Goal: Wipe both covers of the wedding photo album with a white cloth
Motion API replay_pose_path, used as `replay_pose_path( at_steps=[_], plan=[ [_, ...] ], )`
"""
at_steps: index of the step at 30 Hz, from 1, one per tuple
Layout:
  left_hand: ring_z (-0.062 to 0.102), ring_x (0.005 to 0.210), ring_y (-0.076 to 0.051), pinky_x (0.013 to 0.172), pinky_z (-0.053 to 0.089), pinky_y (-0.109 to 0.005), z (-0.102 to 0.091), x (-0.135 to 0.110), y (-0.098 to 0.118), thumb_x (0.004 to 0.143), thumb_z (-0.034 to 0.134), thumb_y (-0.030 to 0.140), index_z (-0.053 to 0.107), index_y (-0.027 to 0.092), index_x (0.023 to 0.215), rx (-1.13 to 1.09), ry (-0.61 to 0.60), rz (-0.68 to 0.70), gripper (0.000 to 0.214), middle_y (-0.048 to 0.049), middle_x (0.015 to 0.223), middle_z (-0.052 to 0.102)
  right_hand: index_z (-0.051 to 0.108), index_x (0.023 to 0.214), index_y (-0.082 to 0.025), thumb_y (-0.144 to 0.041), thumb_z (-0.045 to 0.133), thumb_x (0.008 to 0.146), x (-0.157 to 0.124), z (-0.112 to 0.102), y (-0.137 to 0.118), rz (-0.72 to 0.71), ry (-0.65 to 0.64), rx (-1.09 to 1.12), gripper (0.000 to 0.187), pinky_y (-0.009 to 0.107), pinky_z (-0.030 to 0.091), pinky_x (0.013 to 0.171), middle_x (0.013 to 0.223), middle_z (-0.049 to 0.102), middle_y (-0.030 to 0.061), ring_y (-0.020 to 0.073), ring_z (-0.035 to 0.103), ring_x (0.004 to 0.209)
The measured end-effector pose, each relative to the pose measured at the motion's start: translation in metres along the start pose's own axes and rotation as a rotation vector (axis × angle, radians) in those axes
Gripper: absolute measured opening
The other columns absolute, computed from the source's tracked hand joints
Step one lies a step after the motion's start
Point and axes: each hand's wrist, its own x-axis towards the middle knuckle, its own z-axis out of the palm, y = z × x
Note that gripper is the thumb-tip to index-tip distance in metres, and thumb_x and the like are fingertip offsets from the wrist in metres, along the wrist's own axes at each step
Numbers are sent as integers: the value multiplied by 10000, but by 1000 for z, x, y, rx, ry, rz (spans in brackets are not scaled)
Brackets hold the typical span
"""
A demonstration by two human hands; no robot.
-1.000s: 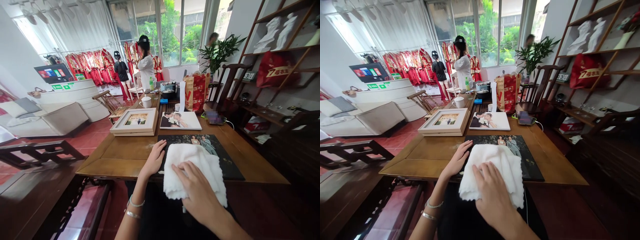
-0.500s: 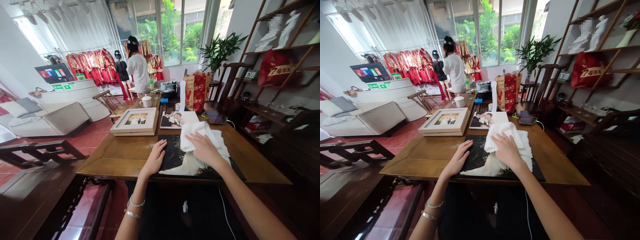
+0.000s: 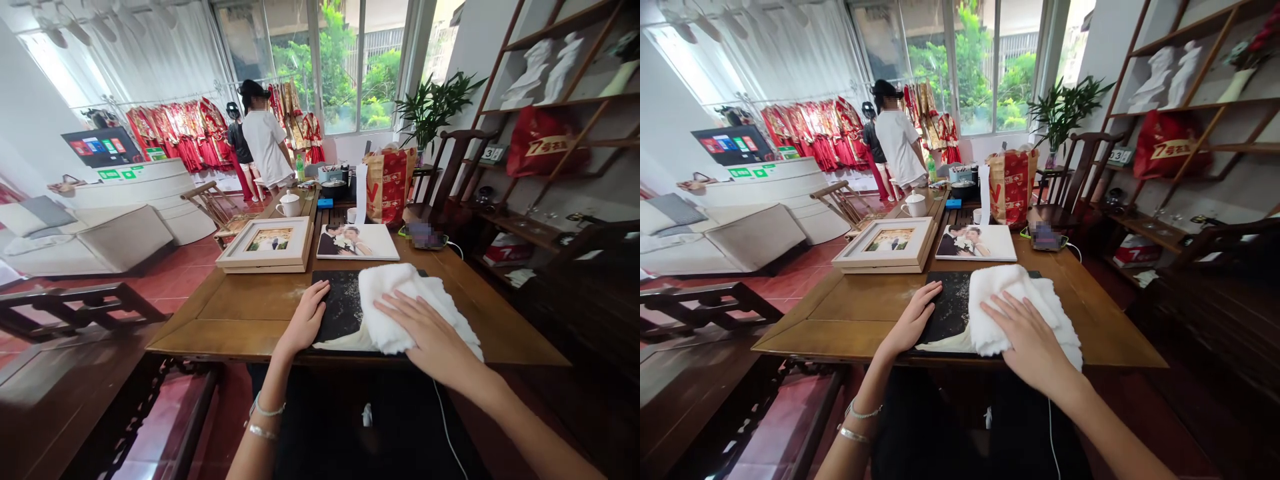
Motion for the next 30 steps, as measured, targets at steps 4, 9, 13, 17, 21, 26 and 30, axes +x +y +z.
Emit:
replay_pose_path(
  at_steps=[4,9,13,17,21,26,30],
  plan=[
    [311,1385,-204,1174,202,-464,0,0,-2,931,370,200,476,231,1324,1,4,22,408,-77,1459,406,443,1397,-218,-68,426,683,52,4,30,148,-4,-60,731,495,252,1114,1463,419,39,245,311,1370],
    [312,1386,-202,1173,209,-467,0,0,-5,933,370,202,471,238,1329,6,5,39,409,-76,1458,407,472,1374,-170,-95,416,736,87,4,46,208,-7,-89,645,528,303,1071,1423,471,89,295,371,1332],
    [317,1383,-203,1169,219,-470,0,0,-6,933,373,203,472,240,1328,12,12,47,409,-75,1455,412,435,1401,-168,-53,432,700,64,6,30,134,-27,-104,710,533,263,1095,1449,438,81,296,314,1362],
    [328,1379,-201,1167,231,-458,-1,-1,-4,932,375,203,485,249,1317,10,18,38,403,-63,1449,424,402,1419,-206,39,407,567,7,12,-3,-16,35,-123,887,505,227,1128,1486,388,40,249,247,1395],
    [324,1381,-207,1174,214,-457,-1,-1,-1,928,373,207,499,225,1308,6,12,0,400,-77,1448,423,315,1458,-265,43,393,524,-36,13,-20,-98,96,-104,986,506,212,1139,1507,349,-2,222,195,1413],
    [321,1380,-206,1172,212,-467,-2,-1,-1,928,369,199,493,232,1311,4,12,10,404,-74,1450,420,366,1431,-283,5,397,546,-20,6,7,-123,34,-44,931,486,250,1128,1491,372,-23,201,257,1394],
    [313,1382,-200,1173,208,-464,-2,-2,-3,933,364,201,478,236,1324,2,7,32,409,-75,1453,411,424,1405,-217,-33,407,624,28,4,44,1,4,-43,803,486,267,1114,1468,410,29,233,313,1370]
  ],
)
